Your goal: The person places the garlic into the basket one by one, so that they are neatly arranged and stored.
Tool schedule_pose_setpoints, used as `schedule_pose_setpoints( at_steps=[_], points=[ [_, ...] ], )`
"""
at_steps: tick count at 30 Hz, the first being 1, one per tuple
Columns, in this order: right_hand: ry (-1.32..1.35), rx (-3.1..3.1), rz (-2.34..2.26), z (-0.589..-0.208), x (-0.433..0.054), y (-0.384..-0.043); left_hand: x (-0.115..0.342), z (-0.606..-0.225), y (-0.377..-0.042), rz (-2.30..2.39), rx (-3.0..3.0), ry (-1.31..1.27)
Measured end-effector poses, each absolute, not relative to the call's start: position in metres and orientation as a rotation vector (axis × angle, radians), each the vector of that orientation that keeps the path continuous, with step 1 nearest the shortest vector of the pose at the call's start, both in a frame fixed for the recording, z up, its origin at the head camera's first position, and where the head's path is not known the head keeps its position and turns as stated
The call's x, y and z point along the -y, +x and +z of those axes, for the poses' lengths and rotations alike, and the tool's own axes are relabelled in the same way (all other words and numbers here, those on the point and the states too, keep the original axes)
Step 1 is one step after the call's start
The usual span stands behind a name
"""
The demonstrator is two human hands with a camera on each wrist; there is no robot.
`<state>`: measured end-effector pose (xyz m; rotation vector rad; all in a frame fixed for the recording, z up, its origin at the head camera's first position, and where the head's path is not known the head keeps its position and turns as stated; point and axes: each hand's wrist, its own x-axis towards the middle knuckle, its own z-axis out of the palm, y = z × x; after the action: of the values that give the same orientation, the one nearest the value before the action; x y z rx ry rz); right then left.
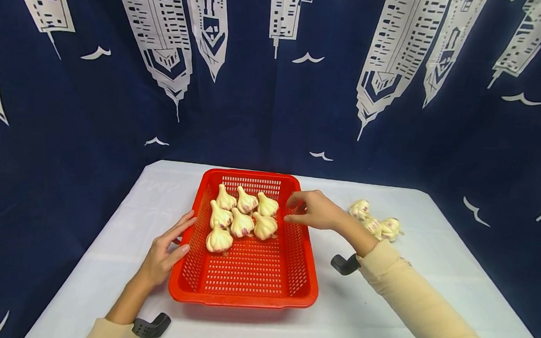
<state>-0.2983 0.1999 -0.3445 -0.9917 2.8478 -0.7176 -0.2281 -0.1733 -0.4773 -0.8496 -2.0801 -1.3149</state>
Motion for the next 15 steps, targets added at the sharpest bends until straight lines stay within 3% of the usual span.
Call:
schedule_pose_setpoints(
  at_steps=[15],
  points=[
    [-0.795, -2.921, -0.747, -0.345, -0.259, -0.296, 0.174, -0.479, -0.228, -1.319, 2.08, -0.852]
  ],
)
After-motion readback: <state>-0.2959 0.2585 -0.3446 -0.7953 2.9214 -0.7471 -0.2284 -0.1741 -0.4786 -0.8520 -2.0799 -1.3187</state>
